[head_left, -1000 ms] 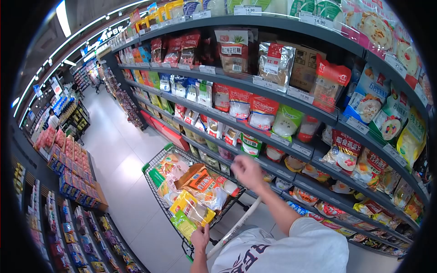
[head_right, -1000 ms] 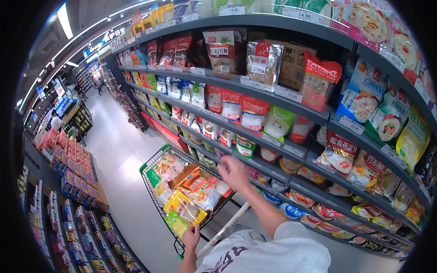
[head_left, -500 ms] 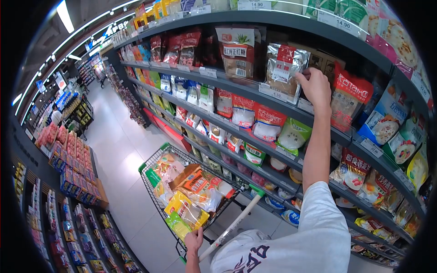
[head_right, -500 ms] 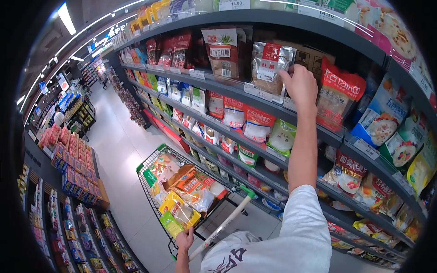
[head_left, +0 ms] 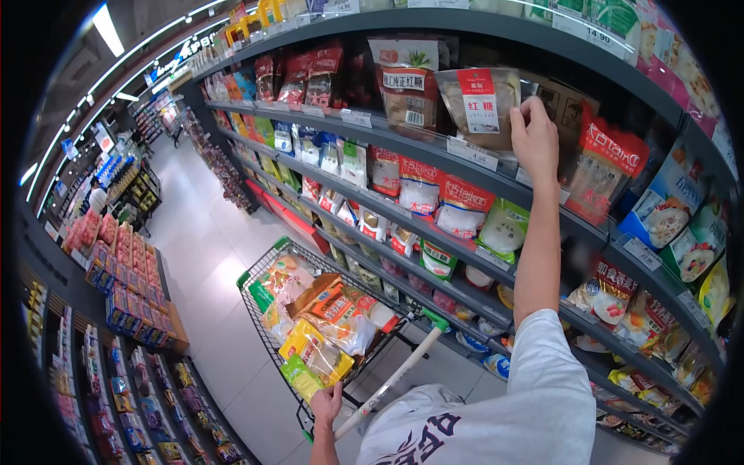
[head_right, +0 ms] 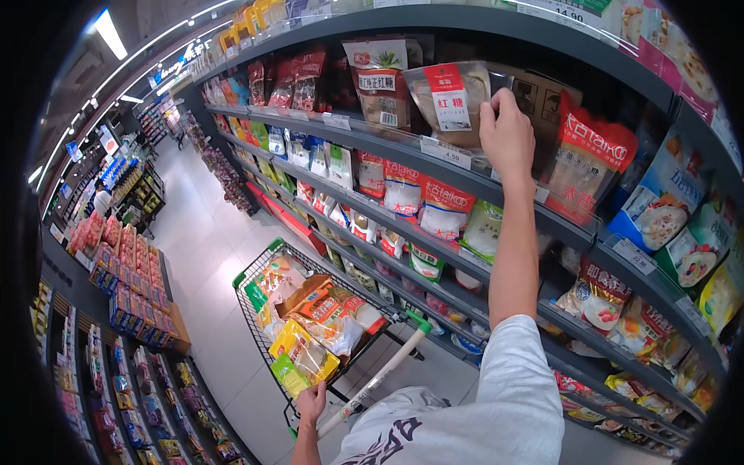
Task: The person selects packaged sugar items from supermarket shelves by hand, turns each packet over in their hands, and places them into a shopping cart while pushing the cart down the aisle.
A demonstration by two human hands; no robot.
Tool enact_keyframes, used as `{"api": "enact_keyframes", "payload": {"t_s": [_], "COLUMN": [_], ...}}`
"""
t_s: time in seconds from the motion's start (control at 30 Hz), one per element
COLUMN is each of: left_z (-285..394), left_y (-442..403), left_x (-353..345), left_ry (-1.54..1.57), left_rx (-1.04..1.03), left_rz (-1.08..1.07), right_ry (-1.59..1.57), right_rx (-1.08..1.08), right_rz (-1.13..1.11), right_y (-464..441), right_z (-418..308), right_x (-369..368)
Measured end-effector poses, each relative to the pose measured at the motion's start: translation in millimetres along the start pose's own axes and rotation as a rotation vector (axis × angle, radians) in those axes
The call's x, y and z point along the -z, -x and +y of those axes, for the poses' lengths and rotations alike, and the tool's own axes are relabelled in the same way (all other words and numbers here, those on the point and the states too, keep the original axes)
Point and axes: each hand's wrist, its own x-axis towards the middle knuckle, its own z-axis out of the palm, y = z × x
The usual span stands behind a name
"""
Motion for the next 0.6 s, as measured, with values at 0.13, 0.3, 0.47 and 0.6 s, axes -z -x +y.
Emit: {"api": "enact_keyframes", "payload": {"t_s": [0.13,0.3,0.47,0.6], "left_z": [-6.4,4.2,137.7,236.6], "left_y": [-4.9,-6.6,-24.8,-10.5], "left_x": [-2.2,2.7,102.3,194.5], "left_ry": [0.014,0.18,0.891,1.243], "left_rx": [-0.003,-0.193,-0.221,-0.482], "left_rz": [-0.004,0.118,-0.003,0.018], "right_ry": [-0.189,-0.561,-1.052,-1.302], "right_rx": [0.263,0.148,-0.178,-0.404], "right_rz": [0.423,0.381,-0.193,-0.411], "right_y": [5.5,51.3,136.3,203.5], "right_z": [-28.9,-66.3,-101.4,-131.2], "right_x": [-1.6,3.6,-28.8,-51.0]}}
